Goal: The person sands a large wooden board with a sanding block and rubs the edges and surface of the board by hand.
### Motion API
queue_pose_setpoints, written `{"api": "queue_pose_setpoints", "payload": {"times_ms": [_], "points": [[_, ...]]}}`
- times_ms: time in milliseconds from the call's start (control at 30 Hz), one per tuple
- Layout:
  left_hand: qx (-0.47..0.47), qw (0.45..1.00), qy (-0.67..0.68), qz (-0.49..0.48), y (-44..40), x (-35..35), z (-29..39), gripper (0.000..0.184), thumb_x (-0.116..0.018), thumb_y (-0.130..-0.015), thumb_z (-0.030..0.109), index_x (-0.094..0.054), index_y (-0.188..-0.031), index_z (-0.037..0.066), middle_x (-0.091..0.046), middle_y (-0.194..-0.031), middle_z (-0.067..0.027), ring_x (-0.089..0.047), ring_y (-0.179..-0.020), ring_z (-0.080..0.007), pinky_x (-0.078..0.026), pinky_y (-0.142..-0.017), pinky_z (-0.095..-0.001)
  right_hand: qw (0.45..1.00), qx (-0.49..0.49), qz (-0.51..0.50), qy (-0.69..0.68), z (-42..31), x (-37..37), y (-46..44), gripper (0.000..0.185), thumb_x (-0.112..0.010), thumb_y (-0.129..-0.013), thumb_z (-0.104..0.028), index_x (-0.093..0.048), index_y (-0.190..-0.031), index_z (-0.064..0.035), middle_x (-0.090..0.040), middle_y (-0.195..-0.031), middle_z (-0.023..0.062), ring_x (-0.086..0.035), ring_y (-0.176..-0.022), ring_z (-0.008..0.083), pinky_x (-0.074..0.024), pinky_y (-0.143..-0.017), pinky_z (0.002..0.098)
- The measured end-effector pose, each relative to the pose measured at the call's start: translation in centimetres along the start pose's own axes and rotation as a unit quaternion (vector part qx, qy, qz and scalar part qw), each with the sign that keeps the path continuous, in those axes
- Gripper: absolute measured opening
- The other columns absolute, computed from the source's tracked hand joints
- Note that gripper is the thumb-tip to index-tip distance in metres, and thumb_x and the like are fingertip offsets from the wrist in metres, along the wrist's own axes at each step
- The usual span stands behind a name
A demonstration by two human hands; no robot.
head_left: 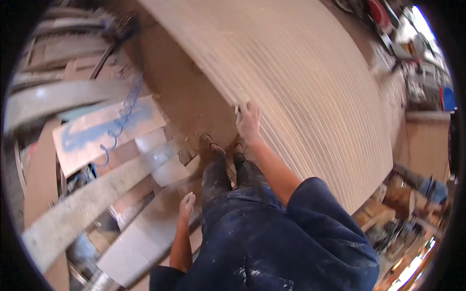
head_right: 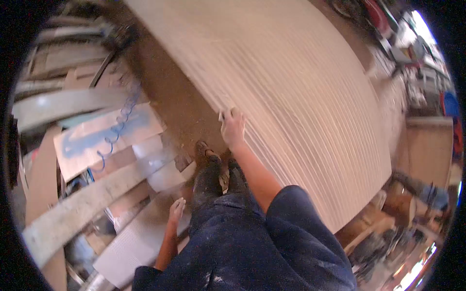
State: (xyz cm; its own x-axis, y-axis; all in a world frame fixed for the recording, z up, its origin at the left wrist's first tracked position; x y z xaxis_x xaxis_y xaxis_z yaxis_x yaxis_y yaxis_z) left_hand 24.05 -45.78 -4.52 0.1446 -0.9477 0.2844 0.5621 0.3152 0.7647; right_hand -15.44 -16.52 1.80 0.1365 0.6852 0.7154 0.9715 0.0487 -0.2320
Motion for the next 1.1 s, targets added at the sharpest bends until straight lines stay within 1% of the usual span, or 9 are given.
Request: {"api": "queue_pose_setpoints", "payload": {"times_ms": [100, 167, 300, 400, 667, 800, 900, 1033, 1100], "points": [[0.038, 0.999, 0.021, 0.021, 0.5, 0.5, 4.8, 0.046, -0.063, -0.1, 0.027, -0.06, -0.13, -0.008, -0.068, -0.114, -0.009, -0.062, -0.105, -0.0165, -0.047, -0.095, -0.0295, 1.0, 0.013, 0.023, 0.005, 3.1, 5.3, 7.5, 0.028, -0.068, -0.079, -0.006, -0.068, -0.106, -0.0108, -0.059, -0.096, 0.0144, -0.058, -0.093, 0.0336, -0.0446, -0.085, 0.0474], [0.029, 0.999, 0.017, 0.029, 0.1, 0.9, 5.8, 0.046, -0.062, -0.1, 0.027, -0.06, -0.13, -0.008, -0.068, -0.114, -0.0097, -0.062, -0.105, -0.0183, -0.047, -0.096, -0.031, 0.997, -0.051, -0.064, 0.009, 4.5, 9.6, 12.4, 0.036, -0.072, -0.074, -0.003, -0.07, -0.109, -0.0108, -0.061, -0.098, 0.0123, -0.059, -0.095, 0.0311, -0.0448, -0.086, 0.0474], [0.002, 0.996, -0.094, 0.008, -3.0, 2.0, 7.4, 0.046, -0.061, -0.1, 0.029, -0.06, -0.13, -0.007, -0.067, -0.113, -0.0117, -0.061, -0.107, -0.0228, -0.045, -0.098, -0.0352, 0.997, -0.014, 0.004, -0.079, 2.9, 3.8, 6.1, 0.043, -0.066, -0.072, 0.002, -0.069, -0.114, -0.0094, -0.061, -0.1, 0.0151, -0.057, -0.098, 0.0373, -0.0441, -0.088, 0.0484], [0.024, 0.995, -0.078, -0.063, -4.8, 1.2, 10.4, 0.047, -0.061, -0.1, 0.03, -0.06, -0.13, -0.006, -0.066, -0.114, -0.0119, -0.06, -0.11, -0.0223, -0.044, -0.099, -0.0359, 0.996, -0.012, 0.038, -0.075, 0.7, -0.9, 0.0, 0.028, -0.06, -0.074, 0.002, -0.065, -0.101, -0.0052, -0.06, -0.107, 0.0169, -0.056, -0.104, 0.0373, -0.0458, -0.093, 0.0465], [-0.012, 0.982, -0.156, -0.103, -6.4, 0.1, 21.5, 0.045, -0.057, -0.103, 0.025, -0.054, -0.138, -0.003, -0.059, -0.133, -0.0122, -0.056, -0.121, -0.0224, -0.043, -0.105, -0.0339, 0.991, -0.118, 0.052, -0.021, 4.9, 11.7, 15.6, 0.038, -0.064, -0.074, -0.001, -0.071, -0.11, -0.0134, -0.062, -0.091, 0.0088, -0.059, -0.092, 0.0319, -0.0466, -0.085, 0.0435], [-0.008, 0.95, -0.265, -0.164, -10.1, -1.9, 23.7, 0.046, -0.056, -0.103, 0.024, -0.052, -0.139, -0.004, -0.058, -0.136, -0.0129, -0.054, -0.126, -0.0228, -0.041, -0.108, -0.0334, 0.994, -0.085, 0.038, -0.056, 2.5, 3.4, 6.6, 0.02, -0.063, -0.077, -0.002, -0.064, -0.095, -0.01, -0.061, -0.1, 0.01, -0.059, -0.103, 0.0317, -0.0477, -0.09, 0.0443], [-0.055, 0.911, -0.327, -0.244, -11.1, -4.6, 28.0, 0.048, -0.056, -0.103, 0.024, -0.051, -0.14, -0.005, -0.059, -0.136, -0.0142, -0.053, -0.128, -0.023, -0.04, -0.109, -0.0335, 0.991, -0.065, 0.052, -0.108, 0.4, -2.0, -0.2, 0.023, -0.062, -0.076, 0.0, -0.06, -0.096, -0.0115, -0.061, -0.102, 0.0098, -0.058, -0.106, 0.0323, -0.047, -0.093, 0.0458], [-0.11, 0.897, -0.309, -0.297, -16.9, -3.3, 31.6, 0.051, -0.057, -0.102, 0.026, -0.05, -0.141, -0.006, -0.059, -0.136, -0.0156, -0.054, -0.128, -0.0231, -0.039, -0.11, -0.0345, 0.993, -0.087, 0.04, -0.072, 1.5, 3.0, 5.4, 0.04, -0.063, -0.073, 0.003, -0.062, -0.109, -0.0133, -0.061, -0.101, 0.0106, -0.058, -0.103, 0.0325, -0.0467, -0.089, 0.045], [-0.087, 0.93, -0.273, -0.231, -19.8, -0.5, 31.9, 0.052, -0.057, -0.101, 0.027, -0.051, -0.141, -0.005, -0.06, -0.134, -0.0157, -0.056, -0.125, -0.024, -0.041, -0.107, -0.035, 0.992, -0.126, 0.025, 0.01, 3.1, 7.1, 11.1, 0.042, -0.065, -0.074, 0.003, -0.067, -0.112, -0.016, -0.062, -0.092, 0.0093, -0.061, -0.093, 0.0303, -0.0467, -0.087, 0.0436]]}}
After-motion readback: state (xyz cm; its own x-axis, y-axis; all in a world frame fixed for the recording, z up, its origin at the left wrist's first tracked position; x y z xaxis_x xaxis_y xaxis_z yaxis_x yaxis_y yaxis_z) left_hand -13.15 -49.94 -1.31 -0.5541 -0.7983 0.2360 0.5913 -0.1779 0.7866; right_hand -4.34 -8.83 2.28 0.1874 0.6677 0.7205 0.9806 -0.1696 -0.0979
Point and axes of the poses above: each hand's wrist, its own y-axis away from the middle knuckle, its own x-axis out of the back of the hand, z = x × y, the point moved 3 cm from there along -y, towards the middle knuckle
